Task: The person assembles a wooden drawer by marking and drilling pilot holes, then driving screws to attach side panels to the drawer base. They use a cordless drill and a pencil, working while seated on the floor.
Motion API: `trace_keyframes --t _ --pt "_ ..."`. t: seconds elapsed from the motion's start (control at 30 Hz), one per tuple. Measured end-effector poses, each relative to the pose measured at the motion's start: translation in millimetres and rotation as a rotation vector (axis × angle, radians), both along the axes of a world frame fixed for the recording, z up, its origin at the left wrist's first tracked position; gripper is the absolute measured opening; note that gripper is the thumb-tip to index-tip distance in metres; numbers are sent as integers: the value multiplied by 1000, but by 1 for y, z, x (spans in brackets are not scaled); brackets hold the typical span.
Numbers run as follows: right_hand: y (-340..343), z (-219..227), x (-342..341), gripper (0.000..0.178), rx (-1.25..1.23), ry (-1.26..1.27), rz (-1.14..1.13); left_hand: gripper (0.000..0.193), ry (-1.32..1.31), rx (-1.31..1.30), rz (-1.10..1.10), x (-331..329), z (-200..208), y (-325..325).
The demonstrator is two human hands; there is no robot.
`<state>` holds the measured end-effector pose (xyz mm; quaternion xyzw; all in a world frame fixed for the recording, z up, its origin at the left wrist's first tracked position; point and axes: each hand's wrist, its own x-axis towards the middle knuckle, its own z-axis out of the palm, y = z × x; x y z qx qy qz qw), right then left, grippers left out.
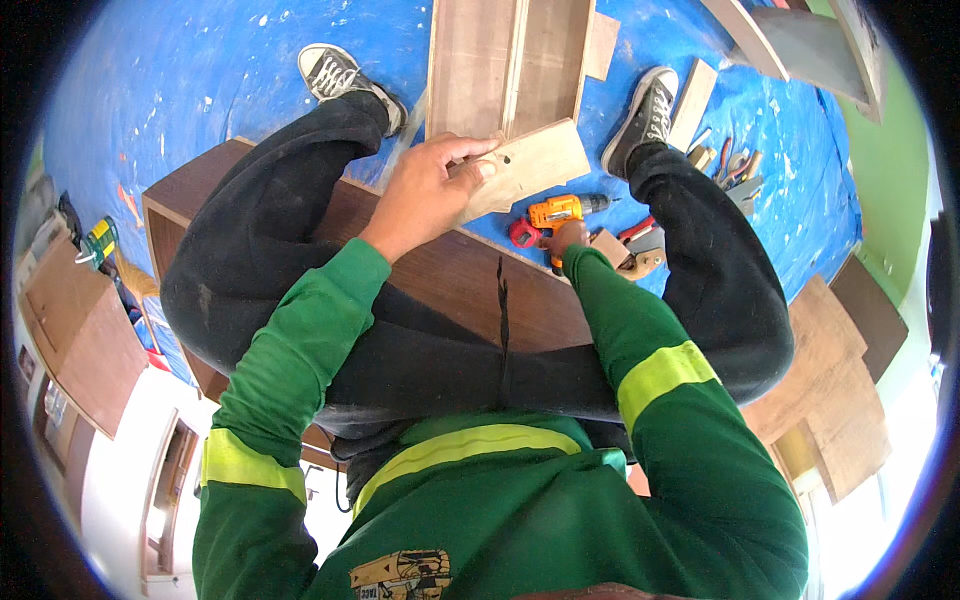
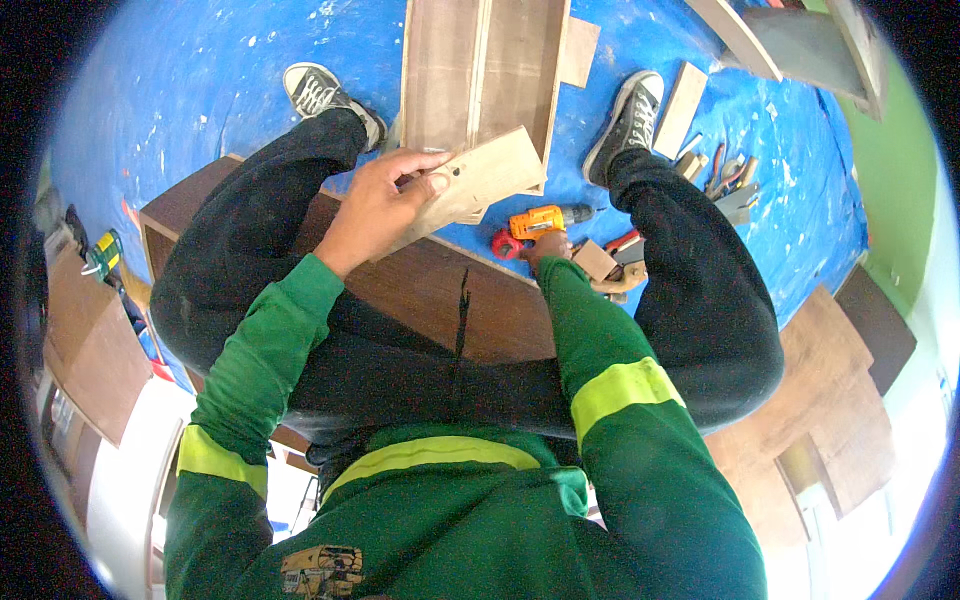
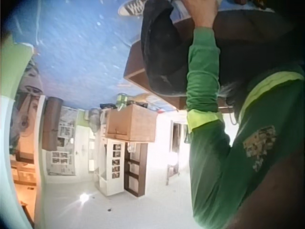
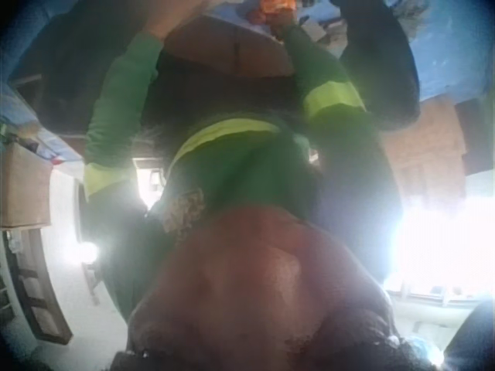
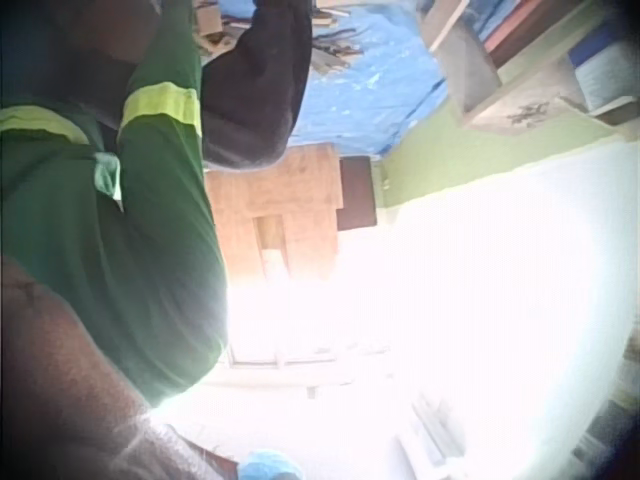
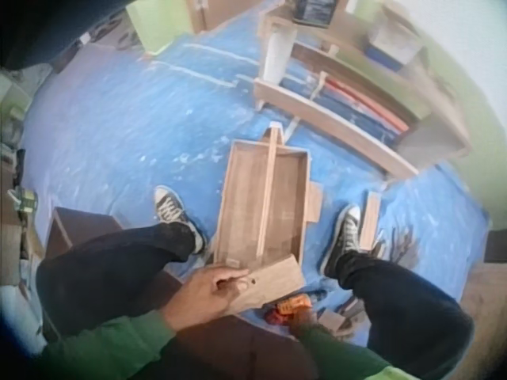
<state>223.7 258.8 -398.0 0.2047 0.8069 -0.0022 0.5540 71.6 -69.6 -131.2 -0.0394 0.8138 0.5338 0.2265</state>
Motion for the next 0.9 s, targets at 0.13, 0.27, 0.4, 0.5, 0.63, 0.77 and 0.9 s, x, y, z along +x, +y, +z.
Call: trace_keyframes --t 0.13,0.27,0.4,0.5,0.63,0.77,0.9 --pt "9 2 7 119 -12 290 10 44 -196 -19 19 -8 13 1" --pt "12 13 -3 118 -177 305 -325 48 -202 -79 40 -4 11 1" --pt "29 -16 21 99 -183 451 -178 47 -176 -97 37 -2 6 2" --pt "25 -10 10 100 -174 304 -234 44 -161 -81 33 0 7 2" --pt "14 65 -38 66 -294 84 2 43 -113 -69 12 -4 6 3" --pt "-5 207 -100 38 -462 -76 -456 45 -122 -60 -12 -6 8 2" --pt "12 315 -125 31 -601 -46 -792 39 -85 -4 15 -2 -2 3"
